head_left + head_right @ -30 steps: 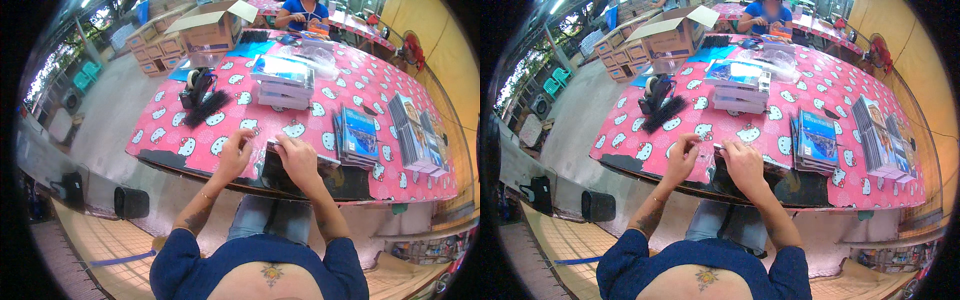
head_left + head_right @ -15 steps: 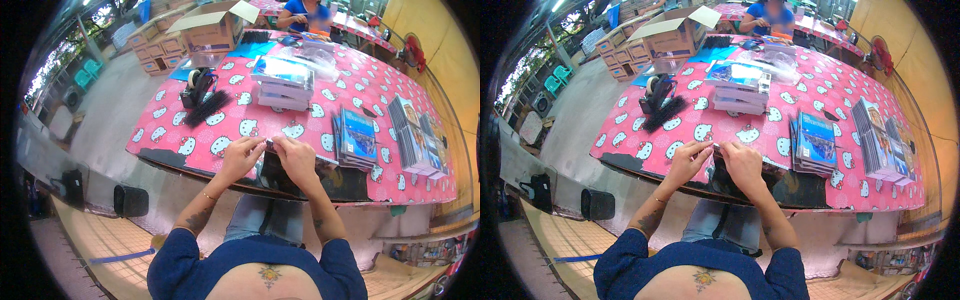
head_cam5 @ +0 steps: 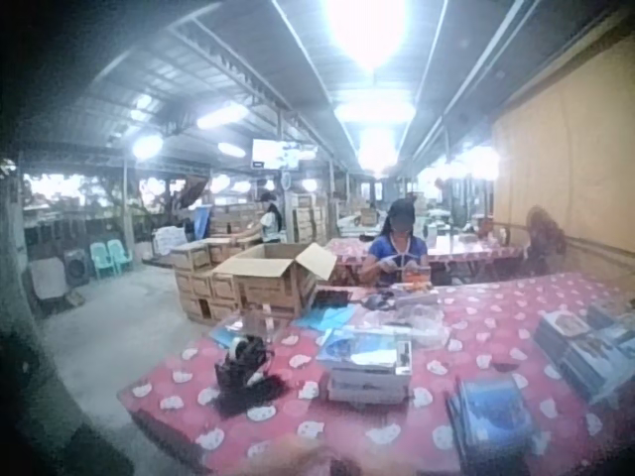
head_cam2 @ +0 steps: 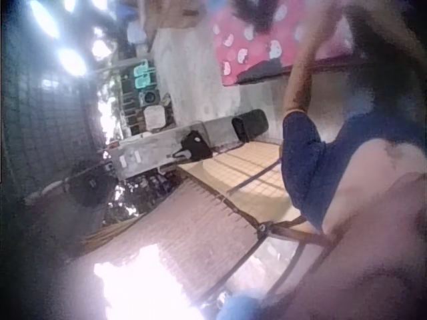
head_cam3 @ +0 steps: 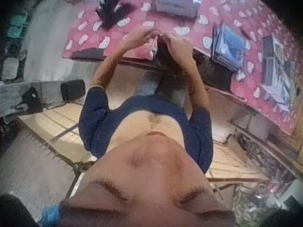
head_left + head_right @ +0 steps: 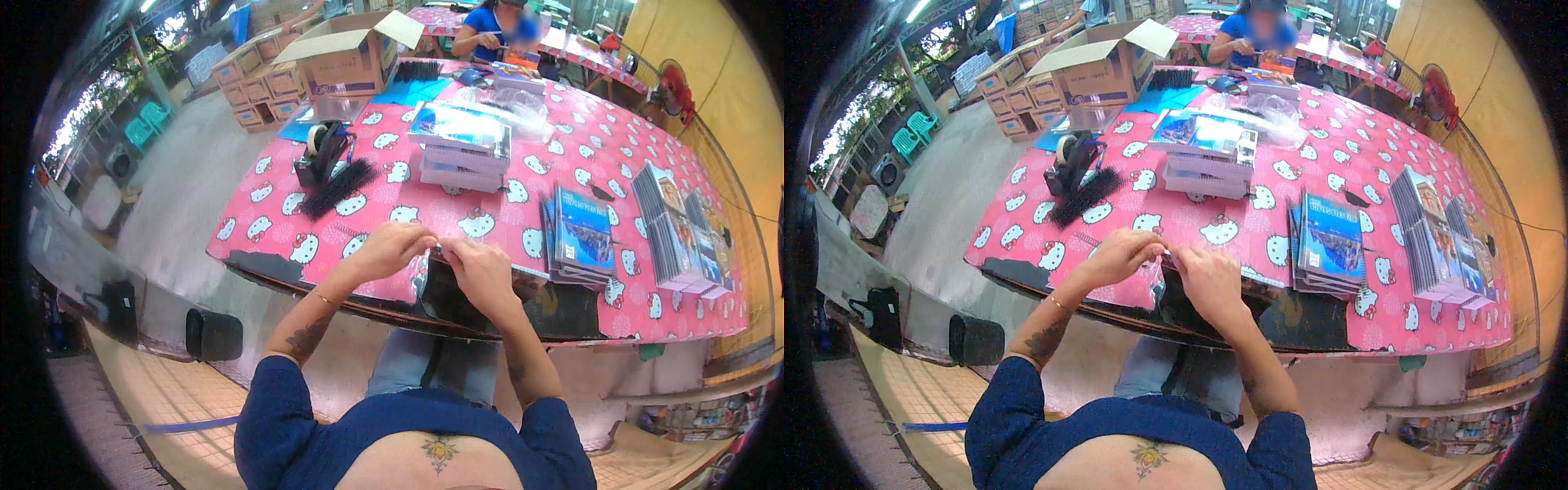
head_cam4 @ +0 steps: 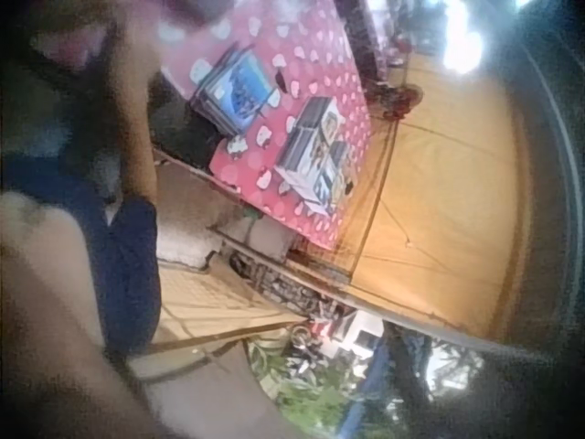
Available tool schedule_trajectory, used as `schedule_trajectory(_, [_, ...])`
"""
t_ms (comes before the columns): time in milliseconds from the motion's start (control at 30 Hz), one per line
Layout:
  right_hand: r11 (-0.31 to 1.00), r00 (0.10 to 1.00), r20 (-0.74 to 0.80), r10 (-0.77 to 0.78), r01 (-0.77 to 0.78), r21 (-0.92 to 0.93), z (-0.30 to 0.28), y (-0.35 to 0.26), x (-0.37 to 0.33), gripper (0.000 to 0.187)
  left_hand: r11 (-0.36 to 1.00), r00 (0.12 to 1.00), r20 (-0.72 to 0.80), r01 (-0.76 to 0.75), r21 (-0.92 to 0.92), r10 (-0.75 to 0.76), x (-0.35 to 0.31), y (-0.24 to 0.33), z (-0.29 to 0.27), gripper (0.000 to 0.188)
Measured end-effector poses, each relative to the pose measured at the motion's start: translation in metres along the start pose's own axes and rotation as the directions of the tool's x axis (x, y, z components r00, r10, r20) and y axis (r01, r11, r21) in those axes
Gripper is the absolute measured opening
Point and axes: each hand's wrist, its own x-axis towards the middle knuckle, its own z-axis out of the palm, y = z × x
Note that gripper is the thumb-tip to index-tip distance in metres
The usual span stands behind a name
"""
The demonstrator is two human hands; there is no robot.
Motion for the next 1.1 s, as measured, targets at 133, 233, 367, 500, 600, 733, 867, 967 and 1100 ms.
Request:
schedule_trajectory(133, [0.985, 0.994, 0.083, 0.075, -0.061, -0.159, -0.022, 0.005, -0.008, 0.017, 0.942, 0.993, -0.106, -0.018, 0.335, 0.057, 0.003, 0.015, 0.016, 0.047])
schedule_trajectory(233, [0.990, 0.979, 0.148, 0.142, -0.141, -0.017, -0.021, 0.007, -0.002, 0.020, 0.868, 0.983, -0.182, 0.108, 0.486, -0.021, -0.006, 0.029, 0.052, 0.079])
schedule_trajectory(367, [0.987, 0.979, 0.124, 0.161, -0.157, -0.038, -0.020, 0.008, -0.003, 0.019, 0.882, 0.949, -0.314, 0.132, 0.453, 0.019, -0.052, 0.004, 0.125, 0.089])
schedule_trajectory(500, [0.996, 0.969, 0.231, 0.089, -0.081, -0.044, -0.039, 0.007, -0.002, 0.027, 0.732, 0.971, -0.237, 0.151, 0.665, 0.015, -0.016, 0.011, 0.086, 0.090])
schedule_trajectory(600, [0.979, 0.999, -0.043, -0.020, 0.010, -0.206, -0.047, 0.008, -0.025, 0.028, 0.803, 0.969, -0.224, 0.049, 0.594, 0.106, -0.048, 0.019, 0.111, 0.087])
schedule_trajectory(733, [0.985, 0.969, 0.221, 0.114, -0.082, -0.149, -0.055, 0.022, -0.030, 0.031, 0.735, 0.975, -0.211, 0.096, 0.671, 0.064, -0.016, 0.023, 0.085, 0.085])
schedule_trajectory(867, [0.989, 0.982, 0.183, 0.043, -0.015, -0.150, -0.059, 0.026, -0.043, 0.031, 0.860, 0.981, -0.036, -0.148, 0.488, 0.189, -0.063, 0.029, 0.119, 0.083])
schedule_trajectory(967, [0.994, 0.977, 0.211, 0.045, -0.023, -0.106, -0.061, 0.027, -0.038, 0.031, 0.757, 0.977, -0.135, -0.035, 0.653, 0.162, -0.017, 0.034, 0.095, 0.085])
schedule_trajectory(1100, [0.993, 0.973, 0.209, 0.097, -0.081, -0.086, -0.062, 0.026, -0.043, 0.030, 0.801, 0.984, 0.006, -0.150, 0.580, 0.181, -0.042, 0.042, 0.110, 0.083])
